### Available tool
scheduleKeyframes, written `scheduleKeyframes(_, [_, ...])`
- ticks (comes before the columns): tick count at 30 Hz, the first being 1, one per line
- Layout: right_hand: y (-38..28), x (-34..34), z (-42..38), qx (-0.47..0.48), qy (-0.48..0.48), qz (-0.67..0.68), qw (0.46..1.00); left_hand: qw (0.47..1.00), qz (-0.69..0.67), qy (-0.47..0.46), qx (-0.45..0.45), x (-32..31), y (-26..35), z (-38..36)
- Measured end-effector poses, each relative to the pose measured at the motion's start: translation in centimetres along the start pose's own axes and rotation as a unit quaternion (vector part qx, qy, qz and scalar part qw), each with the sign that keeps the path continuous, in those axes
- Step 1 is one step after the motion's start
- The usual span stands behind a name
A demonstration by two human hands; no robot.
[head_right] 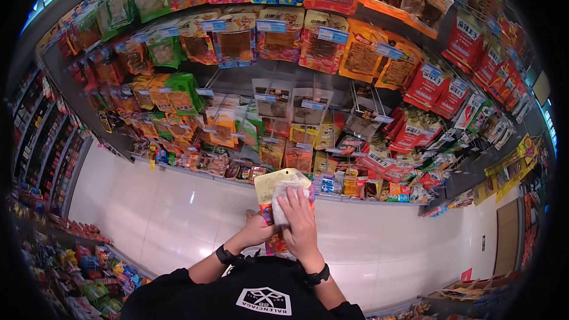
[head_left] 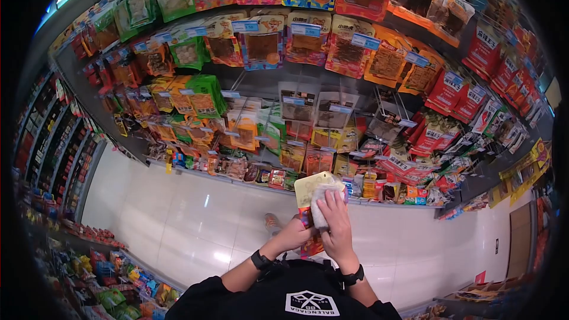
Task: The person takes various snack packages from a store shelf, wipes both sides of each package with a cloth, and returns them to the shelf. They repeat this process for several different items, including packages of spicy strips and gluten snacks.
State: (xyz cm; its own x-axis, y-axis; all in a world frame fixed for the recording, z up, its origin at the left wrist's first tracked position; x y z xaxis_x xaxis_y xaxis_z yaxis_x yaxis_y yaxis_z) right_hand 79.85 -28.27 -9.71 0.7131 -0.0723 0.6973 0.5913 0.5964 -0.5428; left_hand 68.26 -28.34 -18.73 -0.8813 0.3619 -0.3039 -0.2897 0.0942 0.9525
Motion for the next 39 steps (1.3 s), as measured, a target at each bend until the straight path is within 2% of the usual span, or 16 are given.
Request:
scheduleKeyframes(3, [-2.1, -1.0, -0.7, 0.054, -0.041, 0.02, 0.998, 0.954, 0.262, -0.013, -0.146, 0.8, -2.5, -1.2])
scheduleKeyframes(6, [-1.6, -1.2, -0.9, 0.083, -0.053, 0.021, 0.995, 0.953, 0.274, -0.017, -0.128, 0.7, -3.0, -0.9])
scheduleKeyframes(7, [-0.7, -0.5, -0.8, 0.064, -0.014, -0.009, 0.998, 0.991, 0.126, 0.018, -0.046, -0.4, -0.1, -0.7])
scheduleKeyframes(8, [0.1, 0.2, -0.7, 0.044, 0.025, -0.038, 0.998, 0.991, 0.126, 0.018, -0.045, -0.4, 0.2, -0.5])
scheduleKeyframes(10, [1.1, 1.3, -0.4, 0.017, 0.069, -0.032, 0.997, 0.988, 0.143, -0.05, 0.023, -1.2, -0.6, -0.5])
scheduleKeyframes(12, [3.0, 2.1, -0.4, -0.067, 0.105, 0.01, 0.992, 0.989, 0.146, -0.017, 0.008, -1.6, -0.5, -1.0])
scheduleKeyframes(14, [2.1, 2.6, -0.4, -0.075, 0.108, 0.026, 0.991, 0.944, 0.324, -0.062, 0.0, -1.8, -1.7, -0.9])
scheduleKeyframes(18, [-1.7, 1.3, -0.9, 0.023, 0.025, 0.005, 0.999, 0.957, 0.281, -0.074, 0.004, -2.8, -1.3, -1.7])
scheduleKeyframes(19, [-2.3, 0.9, -0.9, 0.045, 0.004, 0.005, 0.999, 0.948, 0.296, -0.096, -0.07, -2.0, -4.6, -1.7])
scheduleKeyframes(21, [-2.3, 0.5, -1.1, 0.066, -0.011, 0.003, 0.998, 0.939, 0.318, -0.086, -0.102, -1.0, -5.8, -1.7])
scheduleKeyframes(23, [-0.7, 0.2, -1.3, 0.048, -0.018, 0.0, 0.999, 0.937, 0.323, -0.055, -0.12, -0.9, -3.5, -1.4])
scheduleKeyframes(25, [2.1, 0.2, -1.5, 0.015, -0.009, 0.0, 1.0, 0.868, 0.483, -0.089, 0.067, 0.4, -4.3, -0.8])
scheduleKeyframes(26, [3.7, 0.5, -1.7, -0.017, -0.006, 0.002, 1.0, 0.867, 0.486, -0.091, 0.064, 1.2, -5.3, -0.9])
scheduleKeyframes(28, [6.0, 1.7, -2.4, -0.03, 0.008, -0.024, 0.999, 0.9, 0.427, -0.019, -0.081, 3.3, -6.1, -1.3])
scheduleKeyframes(33, [12.7, 2.6, -6.6, -0.188, -0.129, -0.02, 0.973, 0.91, 0.414, 0.032, -0.007, 4.5, -1.9, -2.7])
scheduleKeyframes(39, [13.1, 2.6, -9.2, -0.224, -0.116, -0.003, 0.968, 0.915, 0.397, 0.058, -0.036, 5.4, -1.5, -2.8])
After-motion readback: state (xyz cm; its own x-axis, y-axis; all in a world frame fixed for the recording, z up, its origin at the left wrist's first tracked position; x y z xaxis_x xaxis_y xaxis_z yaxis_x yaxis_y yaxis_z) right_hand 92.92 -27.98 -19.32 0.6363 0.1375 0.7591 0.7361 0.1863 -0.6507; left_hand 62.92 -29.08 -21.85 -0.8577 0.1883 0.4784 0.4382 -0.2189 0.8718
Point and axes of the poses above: each hand's wrist, its own z-axis towards the middle knuckle, its own x-axis out of the back of the hand, y = z × x, the point moved 7 cm from there along z, towards the middle knuckle, and after that the axes turned 5 degrees about -z, right-handed, at the moved point
